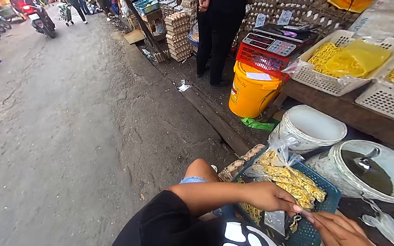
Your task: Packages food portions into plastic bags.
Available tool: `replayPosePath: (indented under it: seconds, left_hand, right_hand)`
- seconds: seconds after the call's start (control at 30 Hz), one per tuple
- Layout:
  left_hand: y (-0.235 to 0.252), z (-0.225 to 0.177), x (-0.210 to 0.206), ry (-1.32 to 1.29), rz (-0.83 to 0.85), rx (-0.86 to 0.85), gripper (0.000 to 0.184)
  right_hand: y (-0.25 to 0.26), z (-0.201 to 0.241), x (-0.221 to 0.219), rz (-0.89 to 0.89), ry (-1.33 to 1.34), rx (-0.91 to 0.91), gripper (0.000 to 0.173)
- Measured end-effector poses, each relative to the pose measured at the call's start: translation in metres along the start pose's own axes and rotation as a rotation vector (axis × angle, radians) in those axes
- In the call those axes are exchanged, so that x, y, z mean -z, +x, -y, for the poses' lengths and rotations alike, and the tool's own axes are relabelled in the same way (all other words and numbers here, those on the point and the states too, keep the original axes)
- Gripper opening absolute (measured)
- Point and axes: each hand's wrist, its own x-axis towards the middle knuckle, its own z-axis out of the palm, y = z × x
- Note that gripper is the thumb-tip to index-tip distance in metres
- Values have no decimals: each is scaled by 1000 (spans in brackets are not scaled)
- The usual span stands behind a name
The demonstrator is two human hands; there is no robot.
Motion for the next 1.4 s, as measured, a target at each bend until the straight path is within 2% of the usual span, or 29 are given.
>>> replayPosePath:
  seconds: [0.07,0.1,0.17,0.2,0.27,0.33,0.43,0.5,0.57,0.63,0.7,0.77,0.87,1.0,1.07,1.13,1.2,1.27,1.33,1.4]
  left_hand:
    - [-1,-12,-30,-180,11,-3,33]
    - [-2,-13,-48,-290,28,-13,30]
    - [-2,-2,-71,-503,76,-5,25]
    - [1,8,-70,-545,83,10,23]
    - [12,33,-49,-448,-5,0,22]
    - [21,28,-17,-168,-6,29,26]
    - [23,12,-8,134,15,24,31]
    - [21,8,-13,94,-45,25,33]
    - [20,6,-18,-11,-111,45,33]
    - [19,6,-22,-9,-129,64,32]
    - [19,11,-24,55,-105,37,27]
    - [21,15,-29,120,-100,23,32]
    - [23,20,-39,228,-226,36,30]
    - [26,28,-52,329,-364,22,25]
    - [26,30,-52,327,-443,-4,22]
    - [27,28,-39,260,-485,51,22]
    - [25,27,-19,217,-452,93,22]
    - [22,27,-12,210,-327,71,22]
    - [19,21,-21,197,-235,34,23]
    - [17,16,-35,210,-249,45,27]
  right_hand:
    - [7,-1,-6,-135,-79,83,23]
    - [8,2,-9,-207,1,124,20]
    - [6,12,-13,-253,472,168,13]
    - [4,13,-14,-182,713,174,13]
    - [2,3,-19,-48,963,145,11]
    - [1,-14,-33,-51,1051,-8,11]
    - [-1,-15,-43,-209,1019,-210,20]
    - [-1,-14,-45,-273,970,-174,22]
    - [-1,-14,-48,-271,934,-136,20]
    - [-3,-9,-54,-290,932,-149,22]
    - [-3,-4,-56,-343,974,-212,22]
    - [0,6,-56,-406,1025,-329,21]
    - [7,18,-58,-442,1040,-439,20]
    - [18,21,-68,-517,1132,-465,23]
    - [17,23,-70,-556,1138,-421,23]
    - [12,19,-73,-576,1094,-344,20]
    - [9,17,-75,-598,1048,-320,19]
    - [9,19,-70,-597,1051,-386,18]
    - [11,19,-67,-544,1083,-427,21]
    - [13,20,-70,-472,1146,-436,26]
